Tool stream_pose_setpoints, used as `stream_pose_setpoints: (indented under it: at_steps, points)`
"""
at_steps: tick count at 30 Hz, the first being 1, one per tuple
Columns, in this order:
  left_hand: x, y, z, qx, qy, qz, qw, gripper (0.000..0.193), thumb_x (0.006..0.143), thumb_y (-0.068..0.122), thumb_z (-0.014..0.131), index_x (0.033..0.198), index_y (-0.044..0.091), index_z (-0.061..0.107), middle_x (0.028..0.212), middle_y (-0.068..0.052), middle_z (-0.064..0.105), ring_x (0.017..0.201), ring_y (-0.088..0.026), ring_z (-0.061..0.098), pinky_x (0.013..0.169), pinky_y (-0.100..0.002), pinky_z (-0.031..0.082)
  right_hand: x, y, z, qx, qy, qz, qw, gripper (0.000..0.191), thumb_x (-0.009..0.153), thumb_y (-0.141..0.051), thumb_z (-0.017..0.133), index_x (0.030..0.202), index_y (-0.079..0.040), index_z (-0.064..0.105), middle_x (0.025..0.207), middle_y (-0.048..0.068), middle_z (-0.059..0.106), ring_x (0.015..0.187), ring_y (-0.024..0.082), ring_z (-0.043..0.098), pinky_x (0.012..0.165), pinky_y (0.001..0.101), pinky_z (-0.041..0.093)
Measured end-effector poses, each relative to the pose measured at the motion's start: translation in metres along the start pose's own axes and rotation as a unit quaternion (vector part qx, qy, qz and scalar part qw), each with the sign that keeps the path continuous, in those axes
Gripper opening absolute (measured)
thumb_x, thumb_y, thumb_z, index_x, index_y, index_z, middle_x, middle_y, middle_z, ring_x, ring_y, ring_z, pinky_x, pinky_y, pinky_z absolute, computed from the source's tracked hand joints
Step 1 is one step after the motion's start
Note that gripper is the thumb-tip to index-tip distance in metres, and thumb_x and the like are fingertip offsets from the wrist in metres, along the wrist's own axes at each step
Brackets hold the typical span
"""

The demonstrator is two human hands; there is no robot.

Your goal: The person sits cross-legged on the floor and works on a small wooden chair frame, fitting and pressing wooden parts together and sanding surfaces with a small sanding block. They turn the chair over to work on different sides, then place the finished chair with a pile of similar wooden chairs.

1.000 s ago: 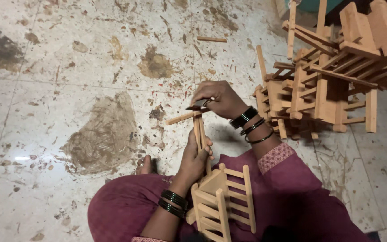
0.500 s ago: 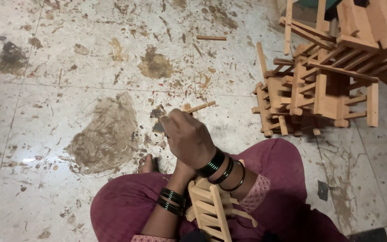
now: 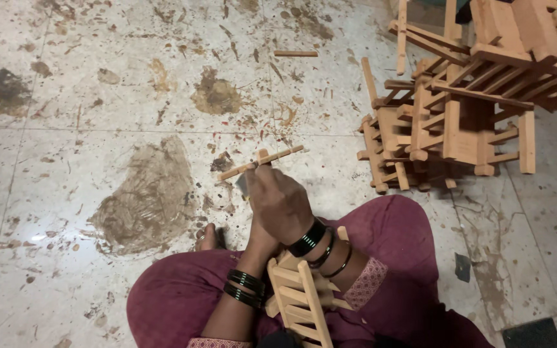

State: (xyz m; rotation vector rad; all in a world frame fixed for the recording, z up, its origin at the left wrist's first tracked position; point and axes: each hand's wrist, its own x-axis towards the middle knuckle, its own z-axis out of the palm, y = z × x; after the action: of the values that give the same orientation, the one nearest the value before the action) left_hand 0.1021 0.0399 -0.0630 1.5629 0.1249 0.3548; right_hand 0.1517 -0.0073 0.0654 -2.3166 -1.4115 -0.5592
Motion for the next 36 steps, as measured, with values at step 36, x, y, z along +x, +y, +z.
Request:
stream_pose_setpoints:
  at_steps: [36]
  points:
    - [-0.004, 0.026, -0.005, -0.301, 0.008, -0.119, 0.946, 0.064, 0.096, 0.002, 0.050, 0.155, 0.016, 0.030, 0.103, -0.005, 0.060, 0.081, -0.013, 0.061, 0.076, -0.032, 0.057, 0.008, 0.076, -0.005, -0.045, -0.026, 0.101, 0.994, 0.034, 0.084, -0.002, 0.059, 0.107, -0.017, 0.078, 0.099, 0.010, 0.072, 0.086, 0.029, 0.069, 0.074, 0.0419, 0.058]
